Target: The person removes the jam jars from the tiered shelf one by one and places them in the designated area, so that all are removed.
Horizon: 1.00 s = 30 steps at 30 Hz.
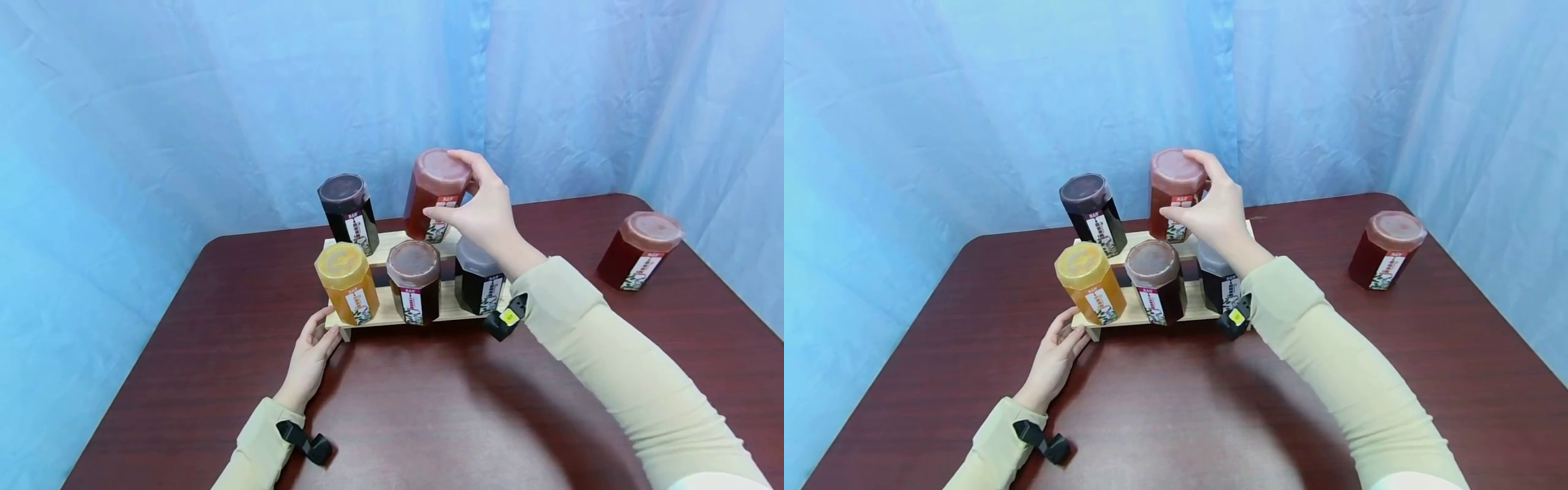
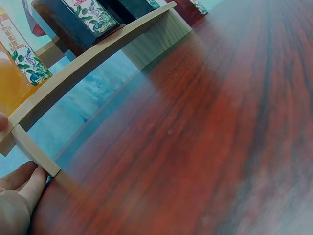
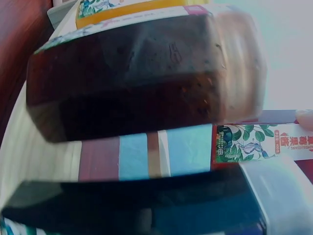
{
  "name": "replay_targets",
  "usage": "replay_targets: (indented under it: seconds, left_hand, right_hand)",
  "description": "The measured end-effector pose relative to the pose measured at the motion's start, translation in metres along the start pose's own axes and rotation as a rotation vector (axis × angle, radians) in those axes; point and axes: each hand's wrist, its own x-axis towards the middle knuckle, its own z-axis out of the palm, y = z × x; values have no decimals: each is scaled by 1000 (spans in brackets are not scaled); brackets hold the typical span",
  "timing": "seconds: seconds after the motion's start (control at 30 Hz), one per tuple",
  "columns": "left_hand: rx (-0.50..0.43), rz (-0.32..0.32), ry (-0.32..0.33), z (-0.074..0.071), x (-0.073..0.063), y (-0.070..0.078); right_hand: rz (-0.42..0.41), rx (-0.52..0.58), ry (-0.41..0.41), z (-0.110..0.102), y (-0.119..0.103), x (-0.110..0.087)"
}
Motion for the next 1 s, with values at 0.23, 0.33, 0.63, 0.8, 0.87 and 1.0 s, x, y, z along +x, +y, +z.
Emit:
replay_targets:
  seconds: [0.23, 0.33, 0.63, 0.8, 0.87, 1.0]
  left_hand:
    - [-7, 4, 0, -1, 0, -2]
    - [-7, 1, 5, -1, 0, -2]
    - [2, -19, 11, -2, 1, -1]
    - [5, -22, 10, -3, 2, -2]
    - [6, -22, 9, -3, 2, -2]
    - [7, -25, 5, -3, 2, -2]
  right_hand:
    - [-13, -27, 45, -15, 6, 0]
    - [-10, -36, 56, -20, 9, 0]
    - [46, -53, 84, -33, 17, -3]
    - [67, -51, 93, -40, 20, -5]
    - [71, -67, 98, -43, 22, -6]
    - [79, -92, 106, -49, 27, -7]
